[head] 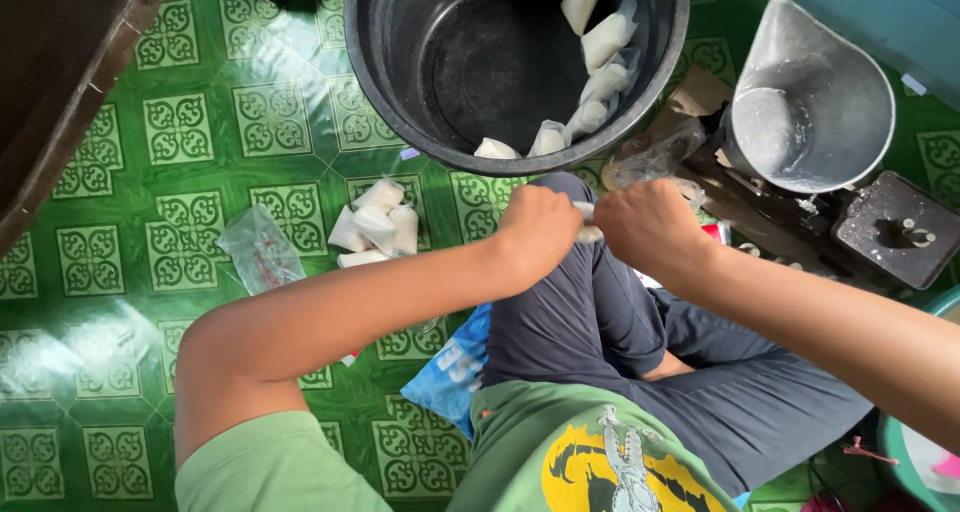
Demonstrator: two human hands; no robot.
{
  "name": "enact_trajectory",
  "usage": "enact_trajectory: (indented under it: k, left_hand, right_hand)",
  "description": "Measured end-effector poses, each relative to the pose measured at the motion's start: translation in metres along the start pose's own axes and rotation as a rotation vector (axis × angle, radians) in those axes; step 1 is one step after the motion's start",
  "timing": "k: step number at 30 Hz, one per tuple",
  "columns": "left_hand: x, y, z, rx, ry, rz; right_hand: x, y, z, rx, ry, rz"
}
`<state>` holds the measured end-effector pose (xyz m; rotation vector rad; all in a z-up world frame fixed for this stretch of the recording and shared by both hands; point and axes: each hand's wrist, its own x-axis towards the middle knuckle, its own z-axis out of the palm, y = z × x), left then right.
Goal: Manually sealing small plastic bags of powdered food and organizing them into a large plastic tub.
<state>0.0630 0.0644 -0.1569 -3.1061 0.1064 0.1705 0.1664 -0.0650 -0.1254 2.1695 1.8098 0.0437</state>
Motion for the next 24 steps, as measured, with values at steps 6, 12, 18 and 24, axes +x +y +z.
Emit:
enact_trajectory:
  k: [6, 12, 18, 24]
  left_hand:
    - [-0.001, -0.012, -0.001, -0.325, -0.302, 0.054]
    - [-0.01, -0.01, -0.036, -0.407, -0.407, 0.072]
    - [-0.007, -0.011, -0.031, -0.497, -0.557, 0.04]
    - [-0.005, -0.023, 0.003, -1.108, -0.829, 0.065]
  right_hand:
    - [-0.015, 0.009, -0.017, 0.203, -0.172, -0.057]
    - [-0.028, 0.003, -0.016, 0.211, -0.226, -0.039]
    - [-0.027, 0.004, -0.015, 0.333, -0.429, -0.004]
    - [-0.023, 0.028, -0.046, 1.057, -0.768, 0.049]
